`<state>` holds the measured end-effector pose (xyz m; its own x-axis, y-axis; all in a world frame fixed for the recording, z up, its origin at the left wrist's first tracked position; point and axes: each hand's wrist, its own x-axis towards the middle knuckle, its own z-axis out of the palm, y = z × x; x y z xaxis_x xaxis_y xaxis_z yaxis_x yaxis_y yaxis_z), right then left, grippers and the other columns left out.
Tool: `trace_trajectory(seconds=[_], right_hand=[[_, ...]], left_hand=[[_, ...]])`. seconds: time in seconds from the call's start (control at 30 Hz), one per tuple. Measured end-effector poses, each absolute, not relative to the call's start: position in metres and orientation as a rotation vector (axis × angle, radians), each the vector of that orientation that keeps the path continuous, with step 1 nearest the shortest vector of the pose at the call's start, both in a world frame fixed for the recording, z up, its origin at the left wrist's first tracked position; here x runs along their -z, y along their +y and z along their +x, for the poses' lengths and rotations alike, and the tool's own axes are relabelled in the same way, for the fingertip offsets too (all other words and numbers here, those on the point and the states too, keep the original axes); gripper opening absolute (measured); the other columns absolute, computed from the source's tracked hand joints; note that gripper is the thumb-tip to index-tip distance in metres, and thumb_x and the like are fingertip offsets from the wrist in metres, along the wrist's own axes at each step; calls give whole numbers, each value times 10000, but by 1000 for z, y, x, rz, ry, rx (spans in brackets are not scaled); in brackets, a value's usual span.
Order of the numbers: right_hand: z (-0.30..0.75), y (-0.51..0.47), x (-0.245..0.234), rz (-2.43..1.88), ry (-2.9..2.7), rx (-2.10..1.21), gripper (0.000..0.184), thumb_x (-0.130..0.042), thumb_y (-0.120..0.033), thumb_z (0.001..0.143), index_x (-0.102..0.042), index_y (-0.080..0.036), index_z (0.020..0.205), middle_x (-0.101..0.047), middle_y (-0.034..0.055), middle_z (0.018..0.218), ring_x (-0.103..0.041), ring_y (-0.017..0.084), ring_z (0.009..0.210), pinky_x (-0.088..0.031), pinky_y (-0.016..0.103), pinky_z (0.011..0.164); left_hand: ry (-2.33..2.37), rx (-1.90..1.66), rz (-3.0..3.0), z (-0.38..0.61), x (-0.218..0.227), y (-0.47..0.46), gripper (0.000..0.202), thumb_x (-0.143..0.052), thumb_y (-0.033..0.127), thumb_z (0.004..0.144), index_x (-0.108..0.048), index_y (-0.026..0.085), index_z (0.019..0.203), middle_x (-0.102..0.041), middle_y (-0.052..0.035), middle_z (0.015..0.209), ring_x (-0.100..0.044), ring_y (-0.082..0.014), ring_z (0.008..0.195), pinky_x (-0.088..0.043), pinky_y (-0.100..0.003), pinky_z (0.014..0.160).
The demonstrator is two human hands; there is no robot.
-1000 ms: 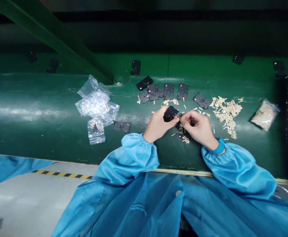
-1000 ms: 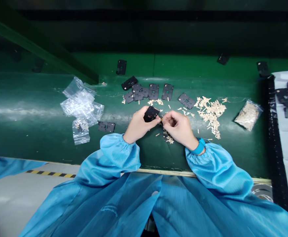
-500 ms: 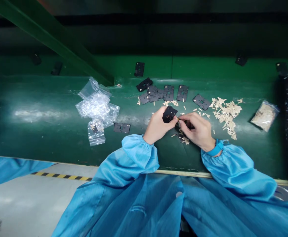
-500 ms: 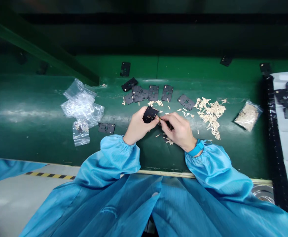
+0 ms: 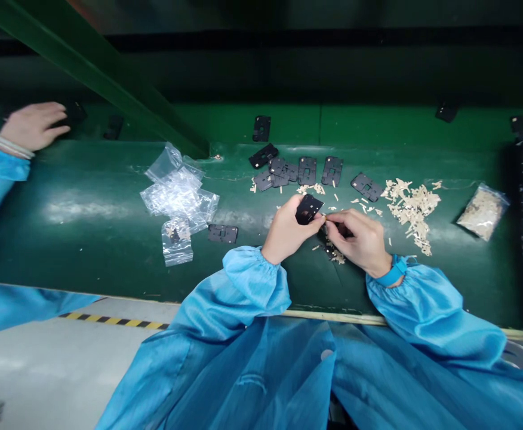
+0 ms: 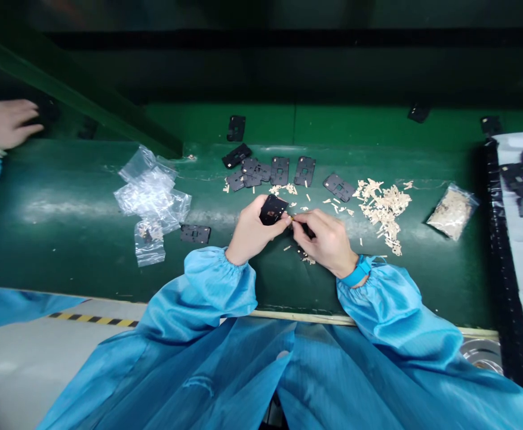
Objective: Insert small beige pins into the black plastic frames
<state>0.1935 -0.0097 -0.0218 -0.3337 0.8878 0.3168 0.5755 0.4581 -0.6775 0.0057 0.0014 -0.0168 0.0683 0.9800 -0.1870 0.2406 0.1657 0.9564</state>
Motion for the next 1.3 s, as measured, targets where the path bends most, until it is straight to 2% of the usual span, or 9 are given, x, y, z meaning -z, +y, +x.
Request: trace_trajectory(seconds=[0.27, 0.47, 0.6, 0.67, 0.8, 0.93, 1.03, 1.13, 1.3], right_hand=[[197, -3, 21, -1364, -1928, -575, 90, -618, -192, 916, -690, -231, 878, -688, 30, 776, -599, 165, 633, -481, 310, 603], [214, 14, 24, -1511, -1925, -362, 146, -569, -168, 931, -703, -198, 982, -653, 47, 802, -559, 180, 632, -451, 335, 618], [217, 15, 26, -1542, -2021, -339, 186, -564, -263, 984, -686, -201, 857, -635, 42, 715, -549, 181, 626, -418, 332, 611], [216, 13, 24, -1528, -2027, -380, 208, -574, -305, 995, -689, -203, 855, -646, 53, 750, -547, 182, 647, -419, 335, 619], [210, 9, 14, -1424, -1830, -789, 143, -611, -302, 977, -720, -213, 998, -685, 69, 929, -535, 153, 649, -448, 323, 616], [203, 5, 6, -1296, -1420, -1645, 276, -679, -453, 932, -693, -197, 831, -639, 9, 717, -462, 107, 543, -340, 261, 494], [200, 4, 4, -1142, -1022, -2112, 335, -735, -492, 879, -668, -176, 789, -619, -7, 684, -354, 64, 477, -223, 239, 456], [199, 2, 4, -1036, -780, -2305, 294, -801, -425, 824, -666, -165, 794, -567, -30, 634, -316, 54, 471, -196, 237, 459], [198, -2, 2, -939, -648, -2388, 236, -828, -330, 774, -673, -165, 841, -494, -60, 572, -293, 62, 469, -202, 242, 466]], left_hand=[[1423, -877, 1356, 4, 19, 0, 226, -752, 258, 807, -607, 211, 974, -741, 2, 865, -710, -168, 788, -577, -300, 759], [1430, -968, 1654, -4, 20, -3, 305, -721, 259, 902, -625, 245, 1191, -753, 2, 957, -703, -110, 757, -577, -244, 765], [1410, -1037, 1934, -7, 21, -5, 332, -730, 347, 921, -635, 239, 1220, -727, -24, 987, -688, -109, 771, -585, -251, 794], [1400, -1057, 1953, -7, 22, -6, 364, -727, 395, 920, -625, 241, 1234, -721, -24, 981, -682, -109, 753, -591, -250, 763], [1364, -1109, 1936, -6, 25, -7, 416, -743, 439, 898, -615, 241, 1241, -724, -35, 995, -710, -125, 792, -601, -252, 743], [1298, -1204, 1971, -6, 26, -8, 459, -780, 446, 859, -611, 244, 1234, -733, -49, 1033, -740, -156, 878, -612, -277, 793], [1232, -1256, 1956, -7, 27, -9, 480, -790, 453, 842, -612, 252, 1241, -738, -46, 1027, -746, -163, 889, -612, -286, 800], [1245, -1250, 1934, -7, 27, -9, 481, -784, 480, 835, -622, 250, 1225, -739, -51, 1024, -749, -172, 892, -613, -295, 798], [1168, -1303, 1936, -8, 27, -9, 470, -798, 440, 835, -622, 260, 1231, -737, -41, 1029, -743, -163, 909, -604, -289, 824]])
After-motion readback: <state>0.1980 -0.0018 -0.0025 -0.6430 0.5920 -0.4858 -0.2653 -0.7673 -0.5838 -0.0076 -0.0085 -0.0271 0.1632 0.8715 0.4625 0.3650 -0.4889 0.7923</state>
